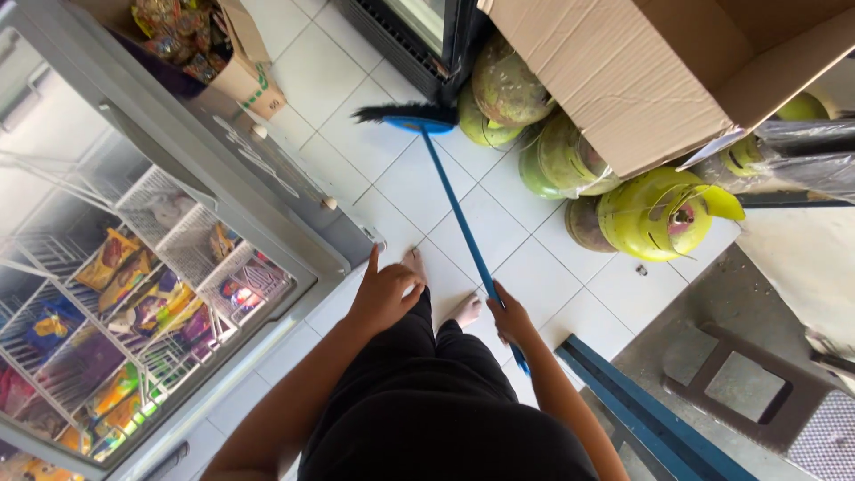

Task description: Sweeping the floor with a broom.

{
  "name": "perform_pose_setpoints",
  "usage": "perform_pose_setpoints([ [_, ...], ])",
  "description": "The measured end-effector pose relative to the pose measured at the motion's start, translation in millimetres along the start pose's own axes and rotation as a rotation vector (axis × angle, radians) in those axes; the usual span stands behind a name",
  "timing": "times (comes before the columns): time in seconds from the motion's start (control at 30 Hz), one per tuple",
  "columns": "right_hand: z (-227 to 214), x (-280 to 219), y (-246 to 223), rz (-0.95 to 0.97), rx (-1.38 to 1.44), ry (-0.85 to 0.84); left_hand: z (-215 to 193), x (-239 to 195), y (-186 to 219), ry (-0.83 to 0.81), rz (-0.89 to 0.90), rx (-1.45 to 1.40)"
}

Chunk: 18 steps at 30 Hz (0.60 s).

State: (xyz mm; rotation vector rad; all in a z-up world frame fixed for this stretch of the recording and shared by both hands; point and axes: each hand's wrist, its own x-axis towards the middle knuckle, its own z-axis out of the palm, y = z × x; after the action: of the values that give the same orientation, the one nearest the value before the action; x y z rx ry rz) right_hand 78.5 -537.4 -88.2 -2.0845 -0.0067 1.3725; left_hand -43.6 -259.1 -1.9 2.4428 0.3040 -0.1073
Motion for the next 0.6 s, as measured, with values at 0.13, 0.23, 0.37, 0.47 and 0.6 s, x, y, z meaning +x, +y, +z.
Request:
perform_pose_setpoints([
  [0.13,20,21,39,0.035,0.103,-0.060,-17,5,17,-0.089,-0.033,-0.029],
  [0.23,-4,-23,37,0.100,0.107,-0.140,-13,4,2,-0.029,-0.019,-0.042],
  [0.37,-34,-96,15,0.170,0.016,-0.217,-13,-12,-4,-0.125,-0.078,-0.009],
  [0.47,-9,-93,-5,0.137,-0.074,-0.148,7,-26,-16,-0.097,-0.114,-0.046],
  [0.6,26,-7,-21,0.071,0.135,-0.308,11,-36,4,-0.165,-0.150,-0.069],
])
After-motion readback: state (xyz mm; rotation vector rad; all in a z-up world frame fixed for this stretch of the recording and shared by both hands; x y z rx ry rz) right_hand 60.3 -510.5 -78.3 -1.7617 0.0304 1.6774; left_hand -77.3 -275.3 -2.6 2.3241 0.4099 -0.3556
